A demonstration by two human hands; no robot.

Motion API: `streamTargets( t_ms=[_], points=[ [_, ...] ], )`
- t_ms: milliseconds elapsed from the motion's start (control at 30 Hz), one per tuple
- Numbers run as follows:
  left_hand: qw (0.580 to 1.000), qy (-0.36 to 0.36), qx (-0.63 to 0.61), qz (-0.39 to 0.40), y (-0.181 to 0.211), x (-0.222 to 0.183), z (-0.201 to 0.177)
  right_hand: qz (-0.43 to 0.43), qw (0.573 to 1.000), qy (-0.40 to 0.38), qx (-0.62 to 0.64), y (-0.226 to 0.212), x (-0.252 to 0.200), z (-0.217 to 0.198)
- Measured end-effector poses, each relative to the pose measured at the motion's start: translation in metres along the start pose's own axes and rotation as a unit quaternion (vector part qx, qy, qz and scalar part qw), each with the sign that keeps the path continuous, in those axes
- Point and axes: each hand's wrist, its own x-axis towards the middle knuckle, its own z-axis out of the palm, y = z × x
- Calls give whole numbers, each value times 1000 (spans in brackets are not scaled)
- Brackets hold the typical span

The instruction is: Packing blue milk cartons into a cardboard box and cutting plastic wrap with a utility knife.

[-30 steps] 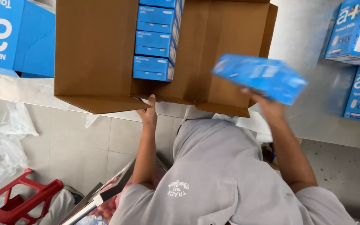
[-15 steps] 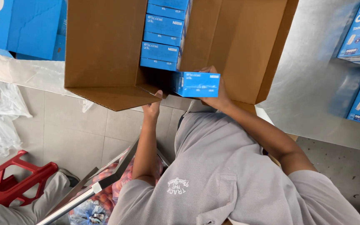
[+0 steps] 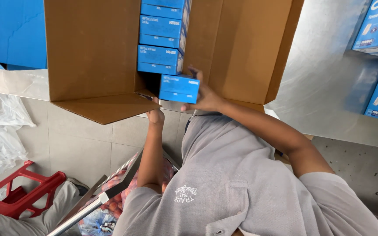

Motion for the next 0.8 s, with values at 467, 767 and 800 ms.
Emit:
streamTargets(
  t_ms=[467, 767, 800],
  points=[
    [972, 43, 206, 103, 57, 17, 79, 237, 846, -104, 466, -26, 8, -23],
    [978, 19, 179, 109, 85, 19, 92, 176, 875, -76, 445, -15, 33, 12],
    [977, 27, 184, 107, 73, 21, 92, 151, 873, -67, 459, -11, 33, 8]
  ],
)
